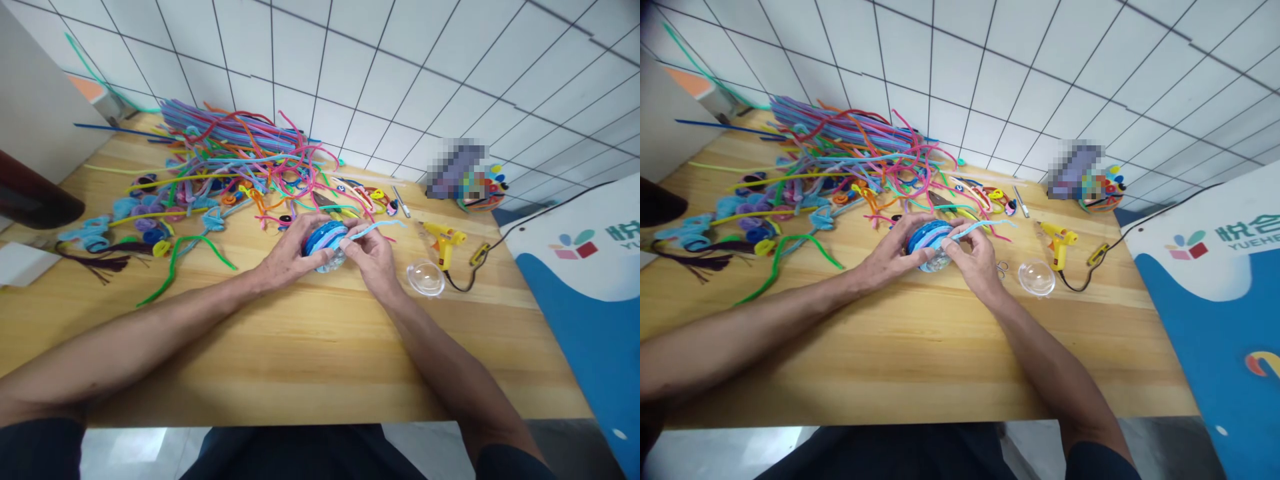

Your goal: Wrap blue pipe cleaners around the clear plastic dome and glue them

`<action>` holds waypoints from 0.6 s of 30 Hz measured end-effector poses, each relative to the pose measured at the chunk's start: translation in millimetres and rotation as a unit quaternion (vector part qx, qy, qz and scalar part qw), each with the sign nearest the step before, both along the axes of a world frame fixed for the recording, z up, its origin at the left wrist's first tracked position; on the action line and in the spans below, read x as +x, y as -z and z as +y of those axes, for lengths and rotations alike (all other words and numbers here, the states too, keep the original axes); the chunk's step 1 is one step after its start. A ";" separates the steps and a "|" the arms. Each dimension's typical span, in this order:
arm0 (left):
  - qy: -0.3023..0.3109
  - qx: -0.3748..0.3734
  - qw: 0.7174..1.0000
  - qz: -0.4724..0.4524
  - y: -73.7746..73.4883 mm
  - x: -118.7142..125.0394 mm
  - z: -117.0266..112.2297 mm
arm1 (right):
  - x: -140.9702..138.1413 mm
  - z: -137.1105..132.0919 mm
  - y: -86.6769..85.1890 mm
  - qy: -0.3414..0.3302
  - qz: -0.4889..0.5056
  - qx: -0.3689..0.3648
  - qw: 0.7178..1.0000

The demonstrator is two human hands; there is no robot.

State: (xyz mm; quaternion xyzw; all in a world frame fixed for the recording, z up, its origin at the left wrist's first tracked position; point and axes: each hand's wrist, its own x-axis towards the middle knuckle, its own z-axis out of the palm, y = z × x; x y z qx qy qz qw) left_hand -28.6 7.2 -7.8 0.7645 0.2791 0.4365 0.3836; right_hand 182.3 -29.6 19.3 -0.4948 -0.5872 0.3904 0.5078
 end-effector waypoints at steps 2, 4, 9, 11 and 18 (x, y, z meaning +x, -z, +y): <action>0.003 -0.005 1.000 0.004 -0.8 -0.9 -0.2 | 0.1 0.4 -0.1 0.000 0.001 0.003 1.000; 0.014 -0.013 1.000 0.012 -1.9 -2.7 0.7 | 0.2 1.0 0.5 0.002 0.011 0.003 1.000; 0.056 -0.001 0.998 0.008 0.8 -7.1 7.5 | 1.4 2.7 3.8 0.009 0.017 -0.011 1.000; 0.060 0.015 0.998 0.015 3.0 -8.5 10.3 | 1.8 3.1 5.0 0.012 0.019 -0.012 1.000; 0.076 0.021 0.997 0.022 4.7 -9.5 11.6 | 0.6 3.2 4.6 0.022 0.036 -0.006 0.999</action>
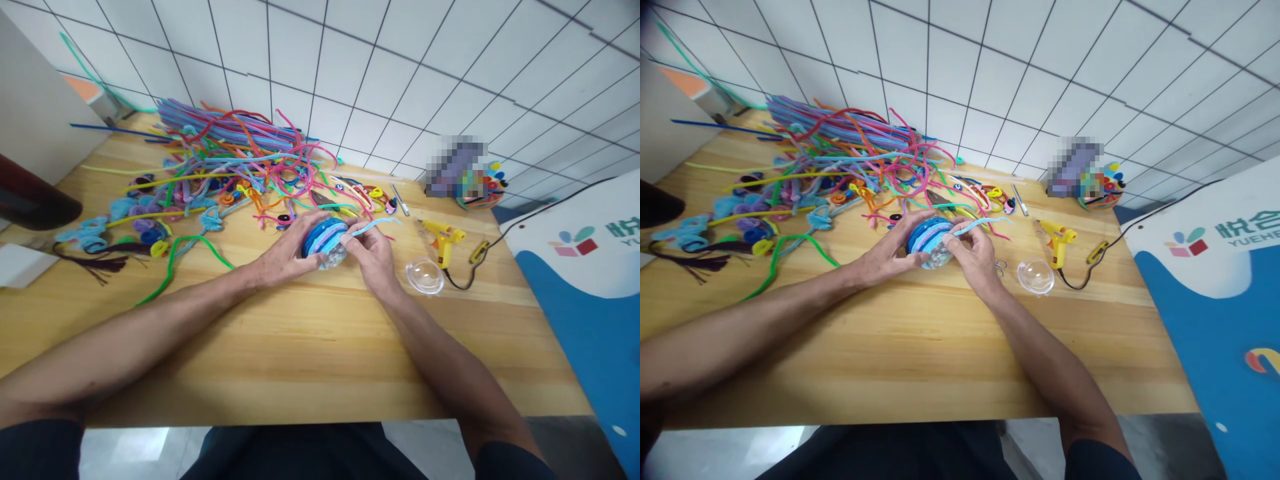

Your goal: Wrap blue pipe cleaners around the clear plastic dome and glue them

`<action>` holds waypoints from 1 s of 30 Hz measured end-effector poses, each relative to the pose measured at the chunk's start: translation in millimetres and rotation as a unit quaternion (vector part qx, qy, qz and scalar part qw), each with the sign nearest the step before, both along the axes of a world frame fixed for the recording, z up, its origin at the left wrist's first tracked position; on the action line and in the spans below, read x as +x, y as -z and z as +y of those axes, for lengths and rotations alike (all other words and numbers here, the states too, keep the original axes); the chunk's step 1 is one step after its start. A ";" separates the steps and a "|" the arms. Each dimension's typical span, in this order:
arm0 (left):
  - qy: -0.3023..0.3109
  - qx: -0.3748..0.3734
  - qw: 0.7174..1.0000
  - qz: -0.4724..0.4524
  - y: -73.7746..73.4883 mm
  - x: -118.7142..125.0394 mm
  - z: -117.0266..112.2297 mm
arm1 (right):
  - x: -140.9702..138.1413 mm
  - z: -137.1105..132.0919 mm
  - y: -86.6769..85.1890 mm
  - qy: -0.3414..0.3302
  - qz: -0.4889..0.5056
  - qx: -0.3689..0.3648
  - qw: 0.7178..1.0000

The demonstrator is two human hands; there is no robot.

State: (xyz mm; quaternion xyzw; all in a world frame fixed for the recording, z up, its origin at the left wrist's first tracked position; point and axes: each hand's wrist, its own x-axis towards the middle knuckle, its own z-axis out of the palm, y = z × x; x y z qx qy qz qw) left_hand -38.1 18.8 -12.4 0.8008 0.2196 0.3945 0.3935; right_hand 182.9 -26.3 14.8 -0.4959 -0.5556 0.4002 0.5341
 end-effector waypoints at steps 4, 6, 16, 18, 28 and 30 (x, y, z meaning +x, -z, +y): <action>0.006 -0.024 0.999 -0.027 4.4 2.7 -0.4 | 0.1 1.4 1.5 0.013 0.014 -0.006 1.000; 0.009 -0.031 0.999 -0.032 6.3 3.2 0.1 | 1.0 2.2 2.0 0.014 0.015 -0.008 1.000; -0.021 -0.074 0.997 -0.031 5.9 1.7 -1.3 | -1.2 -3.0 -3.9 0.011 -0.038 0.045 0.998; -0.023 -0.084 0.995 -0.041 4.8 1.2 -1.3 | -1.6 -4.2 -2.8 0.011 -0.036 0.034 0.999; -0.049 -0.103 0.993 -0.013 2.3 3.2 0.1 | 75.9 -15.8 -48.3 -0.008 -0.339 0.060 0.939; -0.054 -0.112 0.992 -0.013 2.9 4.1 0.5 | 106.1 -32.5 -52.6 -0.011 -0.419 0.069 0.905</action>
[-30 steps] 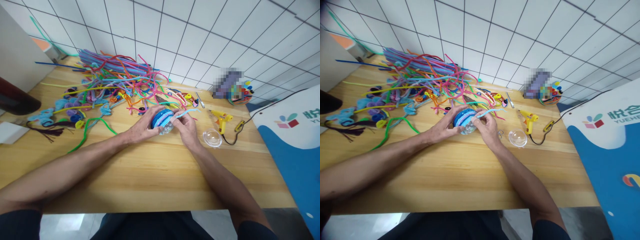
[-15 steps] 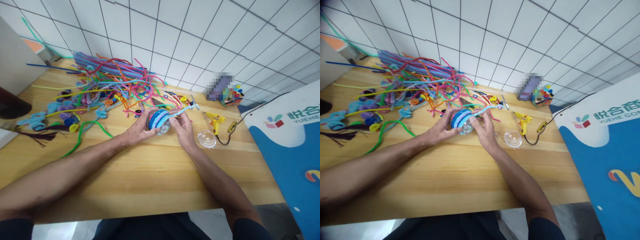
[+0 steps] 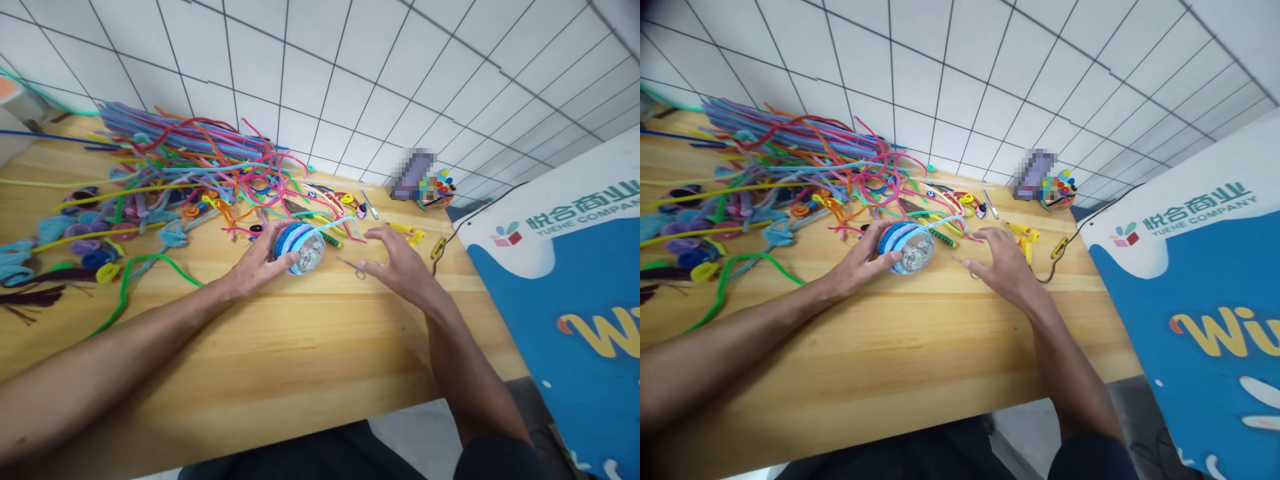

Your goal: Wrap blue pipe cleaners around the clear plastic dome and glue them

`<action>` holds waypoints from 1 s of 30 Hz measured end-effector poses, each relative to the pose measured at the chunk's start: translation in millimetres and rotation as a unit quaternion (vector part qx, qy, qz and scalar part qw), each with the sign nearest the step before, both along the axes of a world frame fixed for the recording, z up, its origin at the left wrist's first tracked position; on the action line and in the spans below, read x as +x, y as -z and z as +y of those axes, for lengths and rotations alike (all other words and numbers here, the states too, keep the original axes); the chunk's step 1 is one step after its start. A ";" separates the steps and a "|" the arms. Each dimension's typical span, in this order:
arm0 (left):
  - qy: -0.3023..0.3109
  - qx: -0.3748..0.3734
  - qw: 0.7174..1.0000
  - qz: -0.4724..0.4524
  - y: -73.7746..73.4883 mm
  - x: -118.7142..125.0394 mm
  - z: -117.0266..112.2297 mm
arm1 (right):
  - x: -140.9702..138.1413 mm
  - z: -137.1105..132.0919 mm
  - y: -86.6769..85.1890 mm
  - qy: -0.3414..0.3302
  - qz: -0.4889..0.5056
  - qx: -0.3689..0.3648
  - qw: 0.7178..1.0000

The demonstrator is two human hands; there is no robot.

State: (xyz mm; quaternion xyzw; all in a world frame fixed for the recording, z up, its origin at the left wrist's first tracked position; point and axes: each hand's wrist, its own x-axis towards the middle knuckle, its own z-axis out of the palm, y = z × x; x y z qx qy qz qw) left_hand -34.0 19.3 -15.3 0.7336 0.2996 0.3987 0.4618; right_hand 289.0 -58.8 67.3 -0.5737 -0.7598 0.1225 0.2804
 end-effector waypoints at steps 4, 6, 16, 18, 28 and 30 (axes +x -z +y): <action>-0.003 0.006 1.000 0.011 -0.7 0.0 0.0 | 44.1 -35.9 13.4 0.067 -0.140 -0.024 0.988; -0.002 0.007 1.000 0.015 -1.4 -0.6 -0.3 | 53.0 -45.6 27.3 0.087 -0.160 -0.051 0.982; -0.001 0.001 1.000 0.009 2.3 -1.9 -0.7 | 123.4 -73.9 49.3 0.303 -0.085 -0.037 0.948; 0.001 0.004 1.000 0.008 2.6 -1.7 -1.0 | 156.9 -81.7 49.7 0.384 -0.110 -0.013 0.916; 0.008 0.015 1.000 0.016 1.2 -2.5 -3.5 | 117.7 -70.5 33.1 0.313 -0.120 0.045 0.941; 0.004 0.013 1.000 0.007 3.1 -2.1 -3.5 | 59.7 -57.3 21.5 0.189 -0.026 0.005 0.982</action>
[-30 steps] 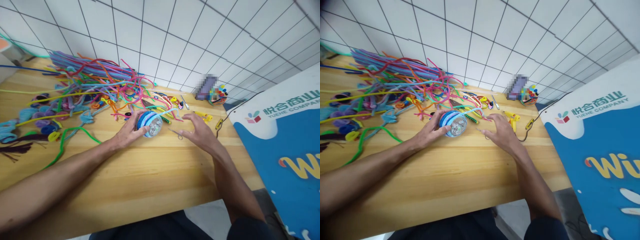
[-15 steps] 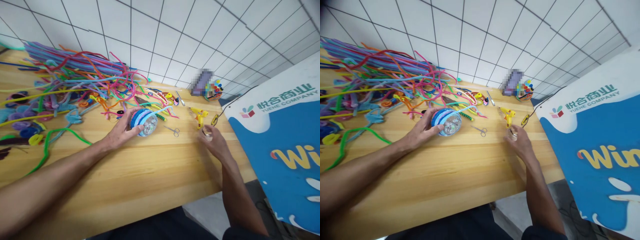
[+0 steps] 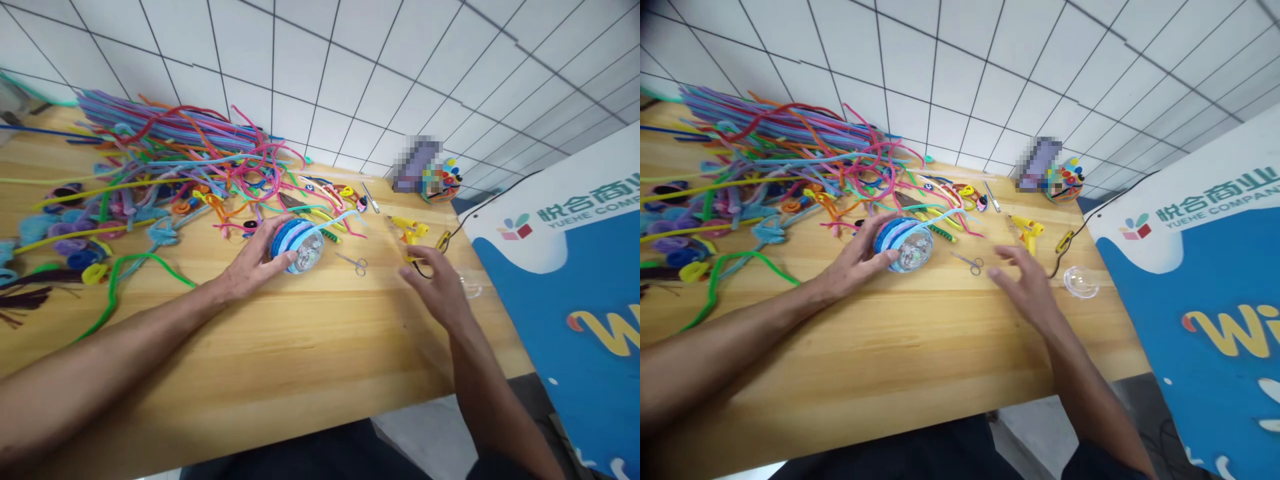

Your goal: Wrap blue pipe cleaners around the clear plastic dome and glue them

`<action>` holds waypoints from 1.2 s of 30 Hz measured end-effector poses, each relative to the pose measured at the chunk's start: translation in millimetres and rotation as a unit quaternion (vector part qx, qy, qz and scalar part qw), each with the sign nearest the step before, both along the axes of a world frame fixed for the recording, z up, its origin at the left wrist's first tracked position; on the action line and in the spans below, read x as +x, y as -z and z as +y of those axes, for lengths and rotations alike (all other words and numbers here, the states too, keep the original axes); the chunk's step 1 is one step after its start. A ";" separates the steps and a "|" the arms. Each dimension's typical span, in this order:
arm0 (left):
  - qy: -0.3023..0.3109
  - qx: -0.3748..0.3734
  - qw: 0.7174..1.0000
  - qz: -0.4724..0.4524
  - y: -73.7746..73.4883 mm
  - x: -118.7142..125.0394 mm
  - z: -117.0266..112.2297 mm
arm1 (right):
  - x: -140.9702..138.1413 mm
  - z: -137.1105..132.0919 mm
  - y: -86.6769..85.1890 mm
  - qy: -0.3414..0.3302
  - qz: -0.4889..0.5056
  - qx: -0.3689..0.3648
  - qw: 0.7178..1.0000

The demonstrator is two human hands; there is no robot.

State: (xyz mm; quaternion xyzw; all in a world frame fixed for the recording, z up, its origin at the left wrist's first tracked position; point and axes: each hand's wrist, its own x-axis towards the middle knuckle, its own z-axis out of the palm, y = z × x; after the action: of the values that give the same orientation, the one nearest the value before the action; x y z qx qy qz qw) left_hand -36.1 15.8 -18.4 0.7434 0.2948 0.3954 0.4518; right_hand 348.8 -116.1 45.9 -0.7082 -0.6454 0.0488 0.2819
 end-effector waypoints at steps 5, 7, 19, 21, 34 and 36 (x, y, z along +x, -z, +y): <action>-0.003 -0.012 0.999 -0.034 -1.6 3.2 -3.3 | -126.3 50.6 -2.9 -0.177 0.232 -0.018 0.957; 0.007 -0.022 0.999 -0.033 -4.1 4.1 -5.1 | -153.3 69.4 5.0 -0.174 0.317 0.001 0.932; 0.034 0.044 0.998 0.037 -10.2 1.7 -9.4 | -162.2 81.9 18.1 -0.166 0.383 0.051 0.907; 0.027 0.061 0.997 0.041 -7.9 1.4 -8.9 | -164.8 79.3 12.6 -0.180 0.350 0.068 0.917; -0.011 0.108 0.993 0.041 -5.8 0.3 -7.1 | 12.8 30.7 26.9 0.197 0.107 0.100 0.969; -0.002 0.116 0.992 0.046 -5.3 1.2 -5.8 | 48.0 35.8 42.9 0.242 0.068 0.094 0.963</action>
State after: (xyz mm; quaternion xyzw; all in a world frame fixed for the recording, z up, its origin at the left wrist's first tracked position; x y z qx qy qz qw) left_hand -34.9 10.0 -13.1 0.8075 0.2686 0.3937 0.3475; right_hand 396.8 -80.3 3.0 -0.8090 -0.4357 -0.0339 0.3932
